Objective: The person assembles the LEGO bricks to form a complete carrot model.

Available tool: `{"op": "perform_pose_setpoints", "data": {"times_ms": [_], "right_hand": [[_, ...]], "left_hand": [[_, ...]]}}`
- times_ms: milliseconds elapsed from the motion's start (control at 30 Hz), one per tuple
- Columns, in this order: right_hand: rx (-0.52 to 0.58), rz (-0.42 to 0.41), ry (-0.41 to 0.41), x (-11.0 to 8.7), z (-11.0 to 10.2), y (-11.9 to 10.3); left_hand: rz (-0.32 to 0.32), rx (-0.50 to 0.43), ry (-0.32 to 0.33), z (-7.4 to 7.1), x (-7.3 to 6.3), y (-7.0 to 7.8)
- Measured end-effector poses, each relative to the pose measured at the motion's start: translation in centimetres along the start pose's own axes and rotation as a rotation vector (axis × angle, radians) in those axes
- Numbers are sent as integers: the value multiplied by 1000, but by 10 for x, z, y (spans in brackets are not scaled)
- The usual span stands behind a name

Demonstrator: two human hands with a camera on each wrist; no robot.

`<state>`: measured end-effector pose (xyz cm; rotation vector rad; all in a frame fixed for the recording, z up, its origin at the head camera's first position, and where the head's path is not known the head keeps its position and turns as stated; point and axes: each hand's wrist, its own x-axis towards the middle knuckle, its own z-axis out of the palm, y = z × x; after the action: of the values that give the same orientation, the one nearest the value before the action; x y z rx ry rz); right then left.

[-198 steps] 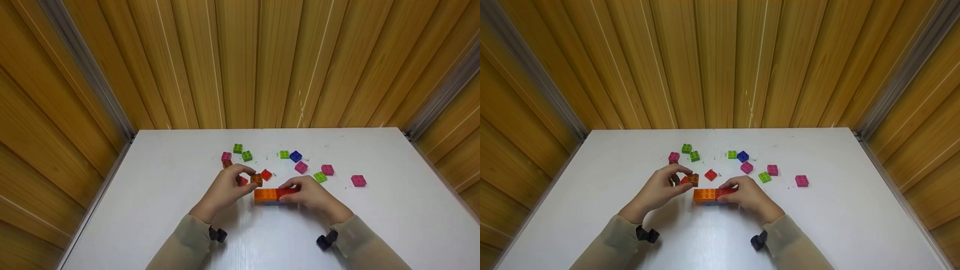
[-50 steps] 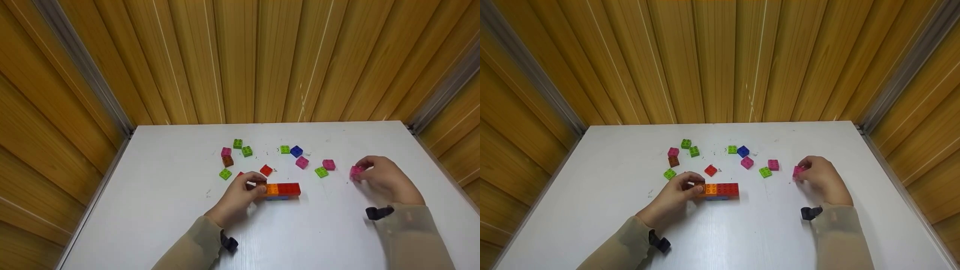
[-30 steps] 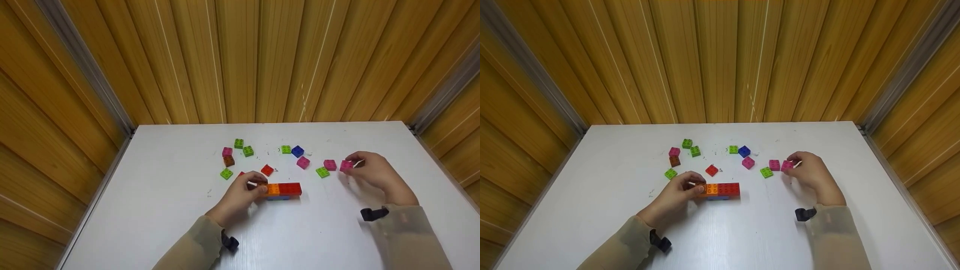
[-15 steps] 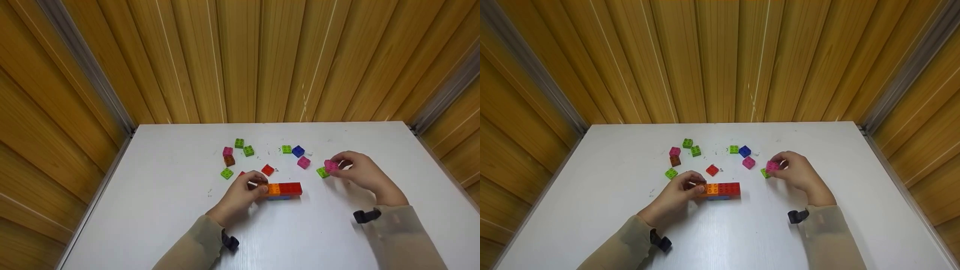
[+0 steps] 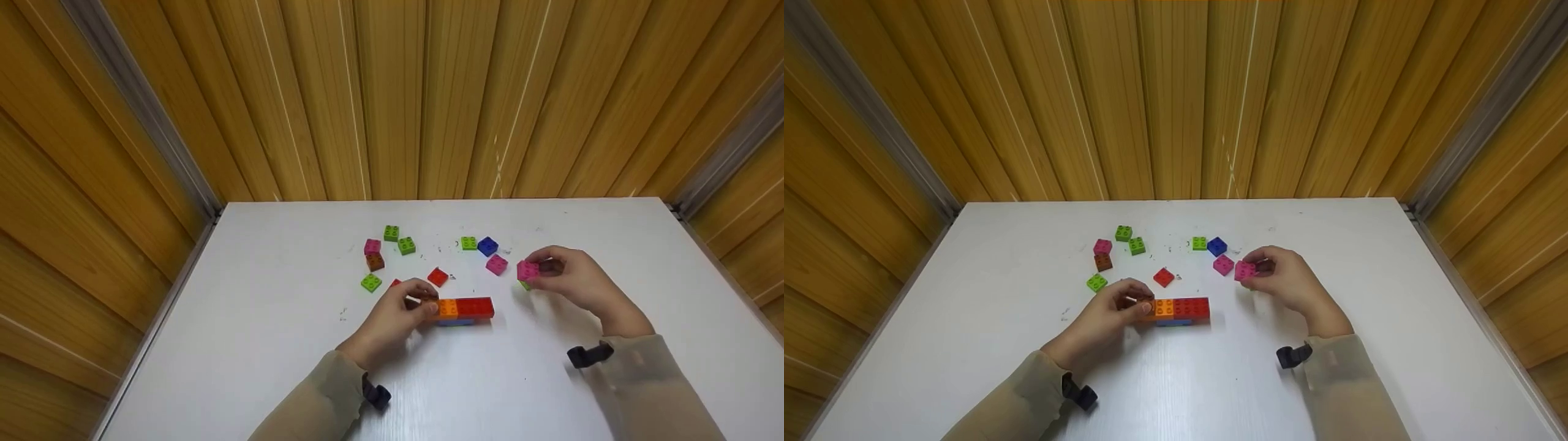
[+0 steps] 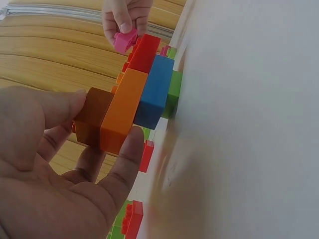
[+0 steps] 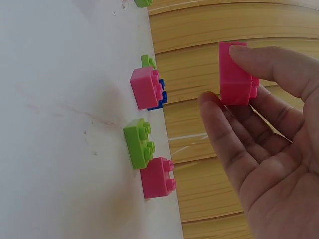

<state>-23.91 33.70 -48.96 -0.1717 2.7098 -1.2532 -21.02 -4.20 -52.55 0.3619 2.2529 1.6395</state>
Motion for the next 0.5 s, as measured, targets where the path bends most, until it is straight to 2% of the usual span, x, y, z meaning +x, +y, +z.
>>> {"op": "perform_pose_setpoints", "data": {"times_ms": [233,500], "right_hand": [[57,-47,-23,-1,8,-6],[57,-57,-79,0,21,-13]], "left_hand": [[0,8,-1,0,0,-1],[3,23,-2,0,0,0]]}}
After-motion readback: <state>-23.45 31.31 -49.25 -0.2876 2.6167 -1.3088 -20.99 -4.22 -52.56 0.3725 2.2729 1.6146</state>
